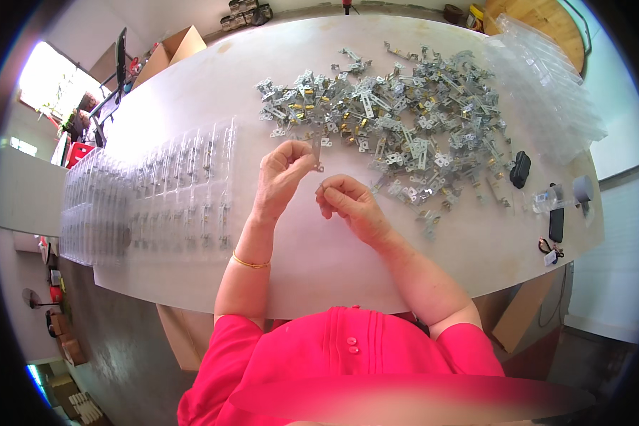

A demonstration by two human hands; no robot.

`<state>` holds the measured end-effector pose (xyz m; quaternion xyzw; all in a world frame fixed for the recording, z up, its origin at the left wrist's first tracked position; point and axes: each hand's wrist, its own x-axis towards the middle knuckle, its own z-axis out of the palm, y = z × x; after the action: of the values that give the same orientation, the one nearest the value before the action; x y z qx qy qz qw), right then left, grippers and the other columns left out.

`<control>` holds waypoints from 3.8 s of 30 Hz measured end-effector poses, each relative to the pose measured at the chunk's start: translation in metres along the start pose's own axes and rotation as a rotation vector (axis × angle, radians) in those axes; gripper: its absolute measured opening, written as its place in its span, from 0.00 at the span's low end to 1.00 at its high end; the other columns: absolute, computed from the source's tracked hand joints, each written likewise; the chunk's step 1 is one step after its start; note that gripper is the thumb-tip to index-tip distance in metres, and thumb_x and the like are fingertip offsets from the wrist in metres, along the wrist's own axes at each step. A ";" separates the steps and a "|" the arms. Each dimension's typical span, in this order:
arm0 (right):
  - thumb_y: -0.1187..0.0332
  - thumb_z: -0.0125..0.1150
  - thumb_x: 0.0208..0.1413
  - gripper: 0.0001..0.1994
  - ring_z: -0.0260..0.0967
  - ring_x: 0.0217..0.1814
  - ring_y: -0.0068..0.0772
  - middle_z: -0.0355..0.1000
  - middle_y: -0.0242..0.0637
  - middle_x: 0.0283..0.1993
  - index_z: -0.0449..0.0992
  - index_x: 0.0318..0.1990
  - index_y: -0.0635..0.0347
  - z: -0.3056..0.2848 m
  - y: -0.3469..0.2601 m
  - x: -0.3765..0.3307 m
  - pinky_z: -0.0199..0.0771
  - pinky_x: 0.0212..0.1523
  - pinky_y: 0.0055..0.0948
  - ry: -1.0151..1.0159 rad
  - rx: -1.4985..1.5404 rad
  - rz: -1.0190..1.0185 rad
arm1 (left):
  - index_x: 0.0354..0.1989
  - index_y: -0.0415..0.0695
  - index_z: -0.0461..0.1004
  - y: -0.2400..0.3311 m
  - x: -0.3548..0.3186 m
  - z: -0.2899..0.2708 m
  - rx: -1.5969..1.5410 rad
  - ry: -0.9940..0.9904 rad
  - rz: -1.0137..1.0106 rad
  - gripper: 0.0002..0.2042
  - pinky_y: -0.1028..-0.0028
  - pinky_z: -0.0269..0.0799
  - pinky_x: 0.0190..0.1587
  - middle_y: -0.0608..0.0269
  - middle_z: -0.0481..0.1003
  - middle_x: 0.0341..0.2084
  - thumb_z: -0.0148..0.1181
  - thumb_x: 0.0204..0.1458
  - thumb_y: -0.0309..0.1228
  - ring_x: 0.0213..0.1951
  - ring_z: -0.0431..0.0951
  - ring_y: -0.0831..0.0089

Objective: The person is manually assembling small metal hinge components and placing them into a plastic organizer tray.

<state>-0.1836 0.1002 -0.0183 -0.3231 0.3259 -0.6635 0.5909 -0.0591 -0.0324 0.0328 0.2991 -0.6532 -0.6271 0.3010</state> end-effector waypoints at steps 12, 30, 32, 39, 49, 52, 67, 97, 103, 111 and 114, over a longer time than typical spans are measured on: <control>0.63 0.58 0.66 0.08 0.69 0.30 0.19 0.76 0.29 0.34 0.77 0.47 0.52 -0.001 0.003 0.002 0.57 0.29 0.18 0.178 -0.053 -0.083 | 0.33 0.39 0.75 -0.018 -0.031 -0.041 -0.280 -0.324 -0.088 0.04 0.73 0.72 0.43 0.62 0.77 0.31 0.60 0.51 0.26 0.36 0.75 0.76; 0.70 0.54 0.68 0.06 0.74 0.32 0.22 0.75 0.33 0.33 0.74 0.45 0.63 0.008 0.009 0.004 0.77 0.37 0.23 0.371 -0.401 -0.271 | 0.31 0.41 0.70 -0.014 -0.033 -0.027 0.045 -0.388 -0.206 0.10 0.79 0.63 0.32 0.71 0.70 0.25 0.64 0.50 0.33 0.30 0.68 0.83; 0.70 0.54 0.68 0.06 0.75 0.32 0.22 0.75 0.33 0.32 0.73 0.46 0.63 0.011 0.008 0.004 0.77 0.36 0.23 0.390 -0.465 -0.297 | 0.32 0.41 0.70 -0.024 -0.035 -0.024 0.103 -0.329 -0.118 0.12 0.79 0.63 0.32 0.72 0.70 0.25 0.66 0.51 0.33 0.29 0.67 0.83; 0.71 0.54 0.68 0.06 0.74 0.32 0.21 0.75 0.33 0.32 0.73 0.46 0.63 0.012 0.010 0.005 0.78 0.37 0.23 0.360 -0.518 -0.255 | 0.36 0.39 0.70 -0.023 -0.037 -0.013 0.224 -0.125 0.037 0.12 0.75 0.69 0.31 0.67 0.73 0.25 0.66 0.53 0.32 0.29 0.71 0.81; 0.71 0.53 0.69 0.05 0.69 0.31 0.17 0.72 0.29 0.33 0.74 0.46 0.60 0.006 0.013 0.004 0.77 0.34 0.22 0.364 -0.591 -0.279 | 0.35 0.38 0.70 -0.042 -0.037 0.000 0.310 0.089 0.269 0.08 0.69 0.70 0.28 0.58 0.73 0.21 0.62 0.53 0.27 0.24 0.73 0.70; 0.71 0.53 0.69 0.05 0.66 0.30 0.16 0.70 0.28 0.34 0.74 0.47 0.59 0.002 0.015 0.006 0.74 0.31 0.20 0.350 -0.606 -0.280 | 0.34 0.40 0.69 -0.042 -0.037 0.003 0.419 0.112 0.277 0.11 0.65 0.72 0.30 0.55 0.74 0.24 0.63 0.54 0.33 0.25 0.76 0.62; 0.70 0.54 0.68 0.06 0.62 0.25 0.15 0.68 0.26 0.29 0.74 0.47 0.57 0.009 0.007 -0.002 0.66 0.26 0.16 0.334 -0.669 -0.263 | 0.37 0.39 0.70 -0.051 -0.029 0.001 0.184 0.226 0.211 0.10 0.71 0.71 0.27 0.63 0.74 0.22 0.60 0.62 0.34 0.26 0.76 0.74; 0.69 0.55 0.67 0.06 0.60 0.23 0.10 0.69 0.22 0.25 0.76 0.46 0.58 0.014 0.010 0.003 0.61 0.23 0.15 0.382 -0.666 -0.219 | 0.41 0.39 0.76 -0.042 -0.027 -0.015 -0.168 0.024 -0.077 0.11 0.83 0.61 0.22 0.74 0.71 0.23 0.61 0.62 0.36 0.22 0.67 0.87; 0.69 0.56 0.67 0.06 0.61 0.23 0.10 0.69 0.23 0.25 0.76 0.45 0.59 0.013 0.010 0.004 0.61 0.23 0.15 0.381 -0.655 -0.194 | 0.40 0.36 0.77 -0.037 -0.028 -0.017 -0.108 0.045 -0.100 0.12 0.81 0.59 0.21 0.72 0.71 0.22 0.62 0.60 0.35 0.21 0.66 0.86; 0.69 0.56 0.67 0.09 0.62 0.23 0.12 0.70 0.26 0.26 0.72 0.50 0.60 0.025 0.006 0.017 0.63 0.24 0.16 0.362 -0.617 -0.148 | 0.38 0.38 0.78 -0.039 -0.028 -0.017 0.005 0.146 0.060 0.08 0.79 0.68 0.30 0.70 0.75 0.23 0.64 0.58 0.31 0.27 0.70 0.85; 0.69 0.55 0.67 0.10 0.62 0.23 0.13 0.70 0.27 0.27 0.71 0.52 0.60 0.025 0.004 0.028 0.64 0.24 0.16 0.317 -0.600 -0.110 | 0.37 0.38 0.78 -0.042 -0.028 -0.015 0.076 0.144 0.041 0.06 0.80 0.69 0.32 0.71 0.76 0.25 0.64 0.58 0.29 0.29 0.70 0.86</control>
<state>-0.1631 0.0707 -0.0059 -0.3923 0.5763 -0.6112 0.3748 -0.0295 -0.0217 -0.0088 0.3414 -0.6591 -0.5724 0.3484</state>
